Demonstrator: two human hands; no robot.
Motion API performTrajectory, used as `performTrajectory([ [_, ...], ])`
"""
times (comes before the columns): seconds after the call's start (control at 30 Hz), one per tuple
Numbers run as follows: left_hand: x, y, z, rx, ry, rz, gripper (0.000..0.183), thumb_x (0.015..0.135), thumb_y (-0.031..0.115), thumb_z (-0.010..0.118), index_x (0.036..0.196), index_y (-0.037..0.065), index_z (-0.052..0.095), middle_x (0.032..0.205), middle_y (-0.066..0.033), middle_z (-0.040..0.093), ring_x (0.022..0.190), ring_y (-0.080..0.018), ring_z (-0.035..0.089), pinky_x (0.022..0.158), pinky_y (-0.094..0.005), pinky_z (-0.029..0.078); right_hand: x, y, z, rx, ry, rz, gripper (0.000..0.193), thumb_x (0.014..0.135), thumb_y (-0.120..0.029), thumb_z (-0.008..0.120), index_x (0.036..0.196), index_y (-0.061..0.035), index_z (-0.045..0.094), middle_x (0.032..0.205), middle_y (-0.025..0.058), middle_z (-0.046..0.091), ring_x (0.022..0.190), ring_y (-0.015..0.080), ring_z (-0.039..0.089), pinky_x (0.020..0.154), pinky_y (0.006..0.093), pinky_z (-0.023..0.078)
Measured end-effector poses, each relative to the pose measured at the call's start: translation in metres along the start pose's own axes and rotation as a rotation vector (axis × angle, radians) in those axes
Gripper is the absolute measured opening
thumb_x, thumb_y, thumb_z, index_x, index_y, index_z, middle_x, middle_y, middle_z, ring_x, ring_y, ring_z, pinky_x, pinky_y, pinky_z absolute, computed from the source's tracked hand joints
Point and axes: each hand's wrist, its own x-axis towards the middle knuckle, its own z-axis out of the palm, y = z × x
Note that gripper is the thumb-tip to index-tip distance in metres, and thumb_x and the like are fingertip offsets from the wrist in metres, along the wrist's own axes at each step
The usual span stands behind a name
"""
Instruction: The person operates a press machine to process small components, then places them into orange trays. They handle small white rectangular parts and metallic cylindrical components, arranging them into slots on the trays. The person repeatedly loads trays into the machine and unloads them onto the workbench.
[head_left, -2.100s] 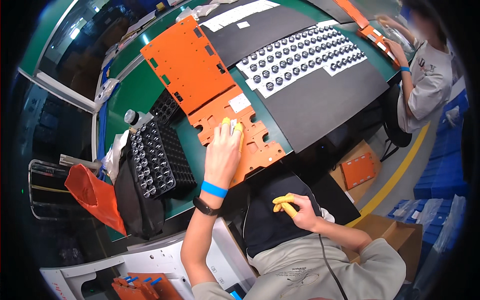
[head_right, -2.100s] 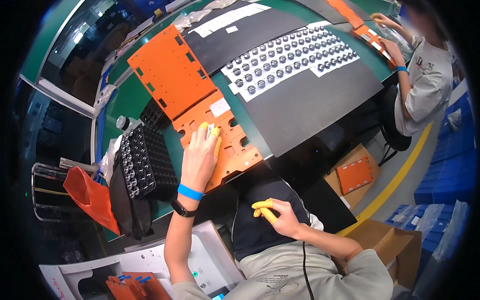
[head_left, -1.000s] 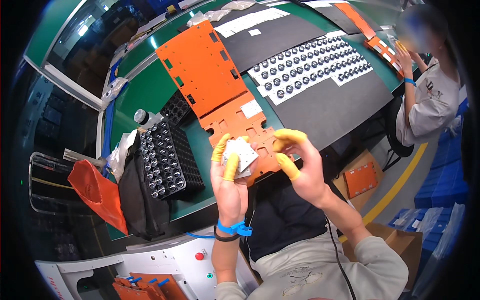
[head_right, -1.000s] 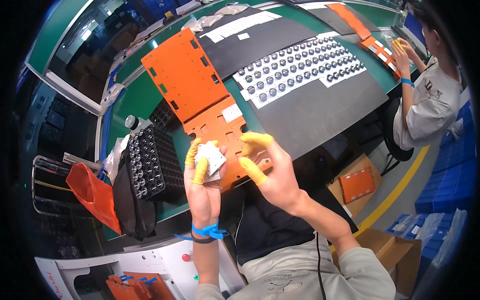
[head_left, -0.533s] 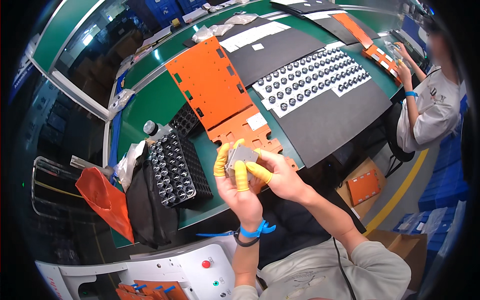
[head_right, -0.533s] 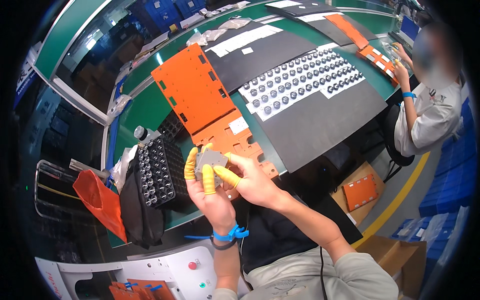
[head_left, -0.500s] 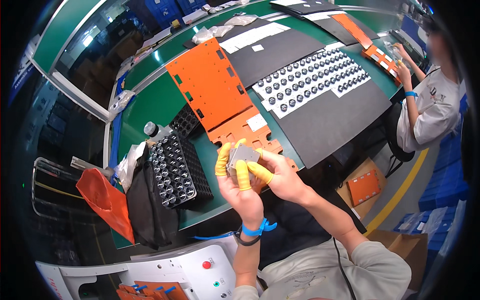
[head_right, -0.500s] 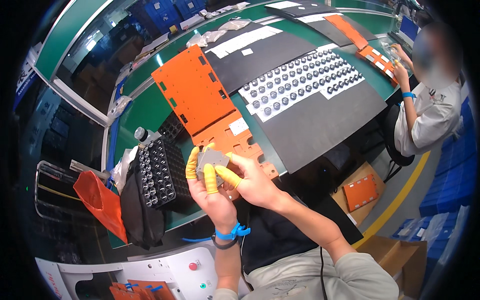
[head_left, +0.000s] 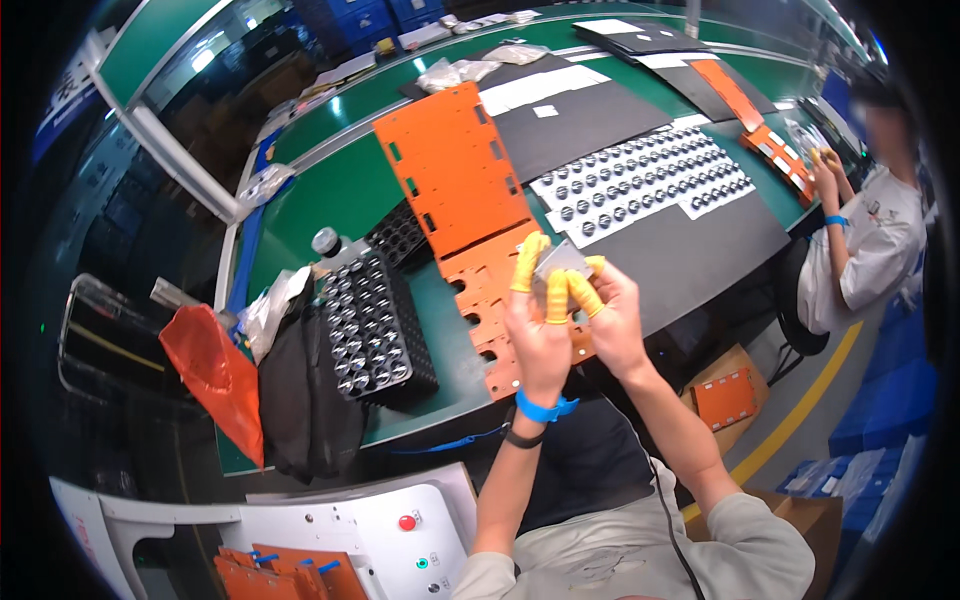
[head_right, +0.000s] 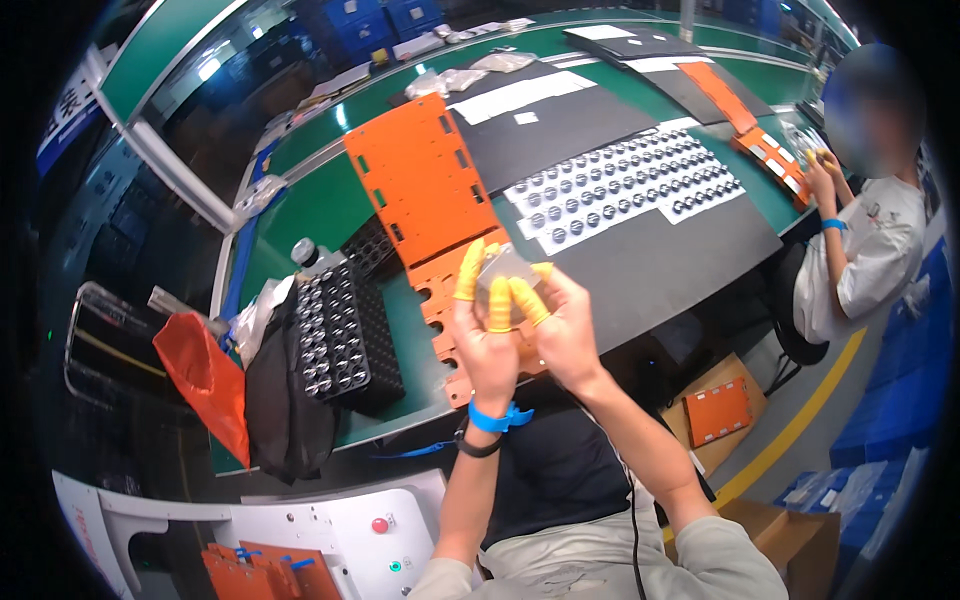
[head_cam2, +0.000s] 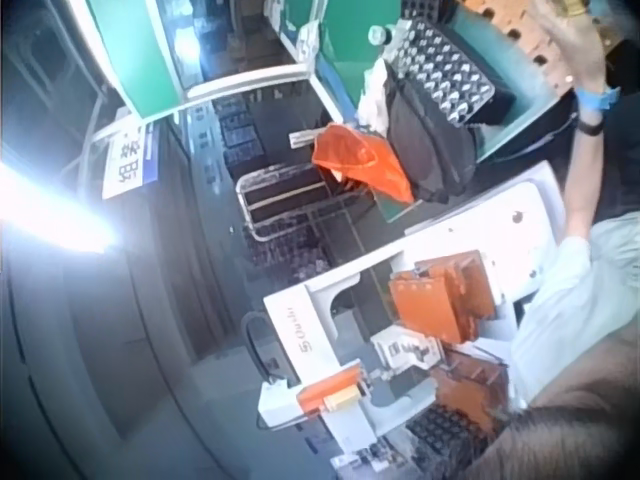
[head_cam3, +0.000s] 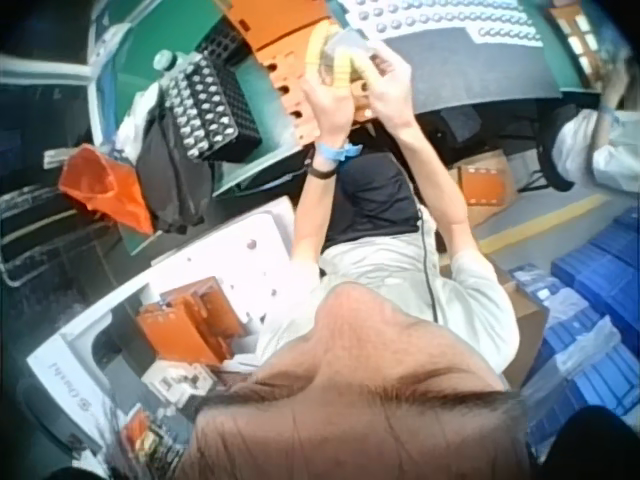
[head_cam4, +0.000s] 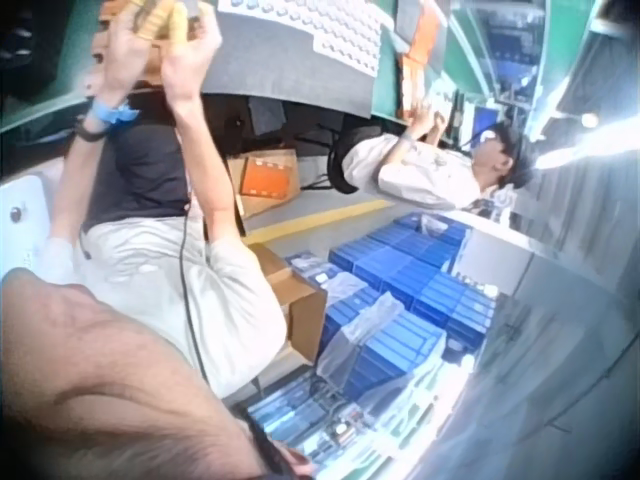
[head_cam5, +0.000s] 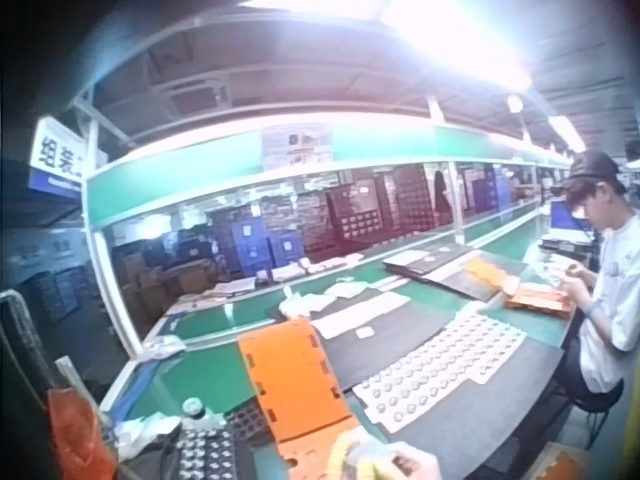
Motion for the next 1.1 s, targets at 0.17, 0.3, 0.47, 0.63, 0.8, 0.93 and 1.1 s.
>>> performTrajectory([
  [0.17, -0.011, 0.017, -0.007, -0.17, 0.035, -0.212, 0.059, 0.105, 0.036, 0.042, 0.151, 0.003, 0.024, 0.149, -0.0147, 0.037, 0.134, -0.022, 0.04, 0.113, -0.0356, 0.03, 0.004, -0.001, 0.012, -0.925, -0.029, -0.443, 0.024, 0.082, -0.008, 0.07, 0.103, -0.0001, 0.066, 0.088, 0.011, 0.067, 0.078, 0.0265, 0.067, 0.077, 0.0354, 0.054],
  [0.3, -0.01, 0.033, -0.041, -0.658, 0.175, -0.475, 0.056, 0.105, 0.044, 0.031, 0.145, 0.005, 0.034, 0.142, -0.0117, 0.044, 0.129, -0.0228, 0.045, 0.111, -0.0365, 0.035, 0.01, 0.005, 0.032, -1.09, -0.294, -0.834, 0.03, 0.073, -0.014, 0.075, 0.1, -0.0031, 0.068, 0.094, 0.0091, 0.065, 0.094, 0.0294, 0.063, 0.097, 0.046, 0.046],
  [0.47, -0.027, 0.031, -0.09, -0.86, 0.251, -0.478, 0.048, 0.102, 0.037, 0.036, 0.136, 0.004, 0.046, 0.129, -0.0113, 0.056, 0.118, -0.0239, 0.056, 0.103, -0.0416, 0.045, 0.009, -0.011, 0.06, -1.029, -0.635, -0.76, 0.039, 0.072, -0.028, 0.079, 0.101, -0.0045, 0.068, 0.1, 0.0088, 0.064, 0.105, 0.0296, 0.059, 0.108, 0.0544, 0.036],
  [0.63, -0.034, 0.031, -0.106, -0.876, 0.228, -0.494, 0.044, 0.1, 0.035, 0.039, 0.127, 0.003, 0.055, 0.117, -0.0121, 0.063, 0.109, -0.0254, 0.061, 0.093, -0.0426, 0.051, 0.025, -0.012, 0.073, -0.859, -0.638, -0.662, 0.026, 0.078, -0.027, 0.076, 0.087, -0.0036, 0.069, 0.089, 0.0096, 0.065, 0.093, 0.0287, 0.062, 0.099, 0.0492, 0.043],
  [0.8, -0.049, 0.026, -0.108, -0.84, 0.227, -0.501, 0.04, 0.098, 0.041, 0.043, 0.115, 0.008, 0.057, 0.091, -0.0069, 0.059, 0.073, -0.0191, 0.055, 0.055, -0.0278, 0.043, 0.063, -0.009, 0.124, -0.571, -0.412, -0.152, 0.022, 0.083, -0.02, 0.072, 0.091, -0.0001, 0.071, 0.084, 0.0142, 0.069, 0.081, 0.0307, 0.067, 0.074, 0.0388, 0.052],
  [0.93, -0.057, 0.042, -0.093, -0.833, 0.254, -0.553, 0.037, 0.096, 0.04, 0.045, 0.108, 0.007, 0.055, 0.082, -0.0055, 0.051, 0.065, -0.0175, 0.042, 0.049, -0.0264, 0.032, 0.103, 0.035, 0.158, -0.829, -0.463, -0.353, 0.027, 0.082, -0.019, 0.072, 0.1, 0.0006, 0.069, 0.096, 0.0171, 0.069, 0.092, 0.0324, 0.067, 0.081, 0.0404, 0.052],
  [1.1, -0.067, 0.055, -0.093, -0.831, 0.161, -0.583, 0.04, 0.096, 0.038, 0.045, 0.116, 0.006, 0.055, 0.089, -0.0078, 0.053, 0.069, -0.0201, 0.044, 0.052, -0.0276, 0.035, 0.136, 0.09, 0.183, -0.9, -0.574, -0.365, 0.03, 0.078, -0.021, 0.073, 0.095, 0.0023, 0.067, 0.096, 0.0232, 0.066, 0.097, 0.0363, 0.064, 0.087, 0.0442, 0.05],
])
